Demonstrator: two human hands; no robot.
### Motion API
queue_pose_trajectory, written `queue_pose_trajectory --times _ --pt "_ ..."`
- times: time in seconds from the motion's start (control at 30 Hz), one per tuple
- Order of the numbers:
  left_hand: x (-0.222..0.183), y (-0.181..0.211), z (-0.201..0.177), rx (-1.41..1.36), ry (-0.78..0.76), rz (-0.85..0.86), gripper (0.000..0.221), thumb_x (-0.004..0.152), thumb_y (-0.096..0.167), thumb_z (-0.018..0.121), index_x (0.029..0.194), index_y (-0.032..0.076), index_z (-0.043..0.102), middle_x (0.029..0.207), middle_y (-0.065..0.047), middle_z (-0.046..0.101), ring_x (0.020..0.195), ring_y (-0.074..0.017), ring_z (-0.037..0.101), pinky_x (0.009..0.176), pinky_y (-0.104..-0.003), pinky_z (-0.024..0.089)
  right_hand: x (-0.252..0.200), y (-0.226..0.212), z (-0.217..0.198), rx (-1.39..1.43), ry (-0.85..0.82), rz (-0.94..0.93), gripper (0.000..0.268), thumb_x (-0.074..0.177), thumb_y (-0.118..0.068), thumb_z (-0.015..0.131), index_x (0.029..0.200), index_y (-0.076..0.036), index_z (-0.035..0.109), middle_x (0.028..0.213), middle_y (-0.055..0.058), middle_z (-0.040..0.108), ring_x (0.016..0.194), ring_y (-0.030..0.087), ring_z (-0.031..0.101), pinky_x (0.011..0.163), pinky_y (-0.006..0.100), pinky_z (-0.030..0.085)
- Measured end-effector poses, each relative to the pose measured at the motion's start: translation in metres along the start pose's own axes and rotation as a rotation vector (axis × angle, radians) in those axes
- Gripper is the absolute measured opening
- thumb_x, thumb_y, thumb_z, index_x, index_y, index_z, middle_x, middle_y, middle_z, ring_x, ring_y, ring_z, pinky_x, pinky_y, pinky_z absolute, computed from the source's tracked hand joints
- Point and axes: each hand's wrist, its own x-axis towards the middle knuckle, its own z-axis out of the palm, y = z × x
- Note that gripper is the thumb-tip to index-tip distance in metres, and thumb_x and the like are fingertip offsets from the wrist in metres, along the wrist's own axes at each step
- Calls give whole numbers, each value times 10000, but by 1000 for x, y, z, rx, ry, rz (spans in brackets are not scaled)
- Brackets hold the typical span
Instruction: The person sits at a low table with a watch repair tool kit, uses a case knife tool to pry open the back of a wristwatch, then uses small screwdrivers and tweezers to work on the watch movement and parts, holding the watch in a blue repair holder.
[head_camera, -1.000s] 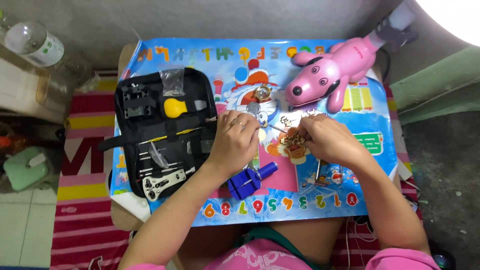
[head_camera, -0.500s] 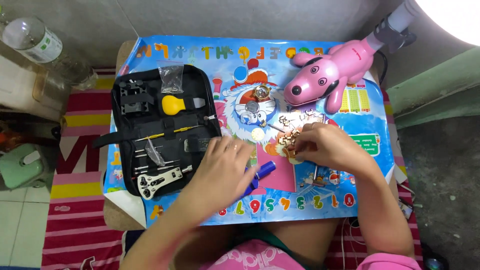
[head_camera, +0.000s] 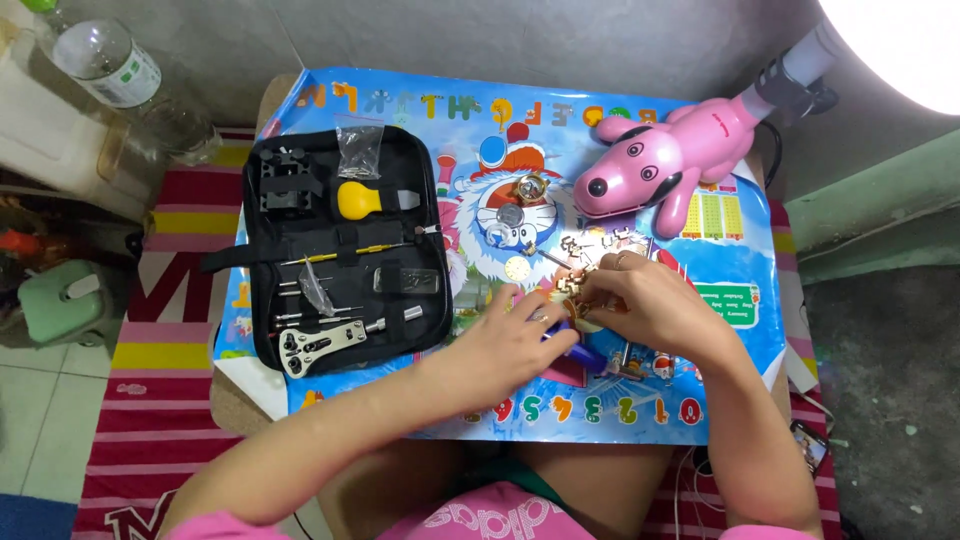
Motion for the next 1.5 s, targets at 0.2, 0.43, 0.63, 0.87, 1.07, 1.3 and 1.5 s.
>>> queue_pose_trajectory --times 0.2,0.43,0.63,0.87,1.07,1.3,1.5 --pt "19 -16 2 -164 -64 15 639 717 396 839 1201 80 564 1132 -117 551 1129 -320 506 964 -471 372 0 4 7 -41 24 -39 203 745 -140 877 935 -121 809 921 84 750 961 295 692 810 402 603" --pt "7 -33 5 -307 37 -65 705 767 375 823 1316 59 514 1104 -99 522 1063 -299 510 923 -396 414 5 0 12 -6 -36 -15 183 766 -96 848 934 -155 807 922 40 739 977 235 697 826 347 612" --pt "6 -36 11 -275 55 -59 746 776 450 805 1328 51 500 1025 -86 483 985 -288 500 877 -389 418 10 -6 2 5 -55 -58 225 777 -81 828 989 -153 814 941 68 703 975 275 673 768 398 615" --pt "6 -36 12 -273 106 -42 717 728 492 816 1208 57 507 986 -83 486 941 -285 511 867 -384 413 13 -2 12 -6 -97 -99 169 801 -69 798 954 -139 804 976 70 687 1019 271 653 775 381 612" --pt "11 -31 4 -374 154 -86 681 847 559 690 1254 45 505 996 -90 509 949 -274 532 862 -384 429 11 7 14 385 162 -167 172 831 63 751 959 -48 779 872 138 719 870 315 724 739 406 624" --pt "10 -40 21 -308 412 -210 222 958 229 667 1136 113 603 978 -15 565 930 -240 583 812 -360 483 9 4 21 819 356 -234 214 849 136 714 991 -9 781 902 132 763 839 258 772 771 382 661" --pt "12 -39 14 -241 467 -156 184 903 163 719 1053 91 641 902 -45 575 901 -259 578 809 -375 476 13 -10 27 748 419 -397 165 847 88 767 949 -41 781 796 83 725 715 214 732 684 354 631"
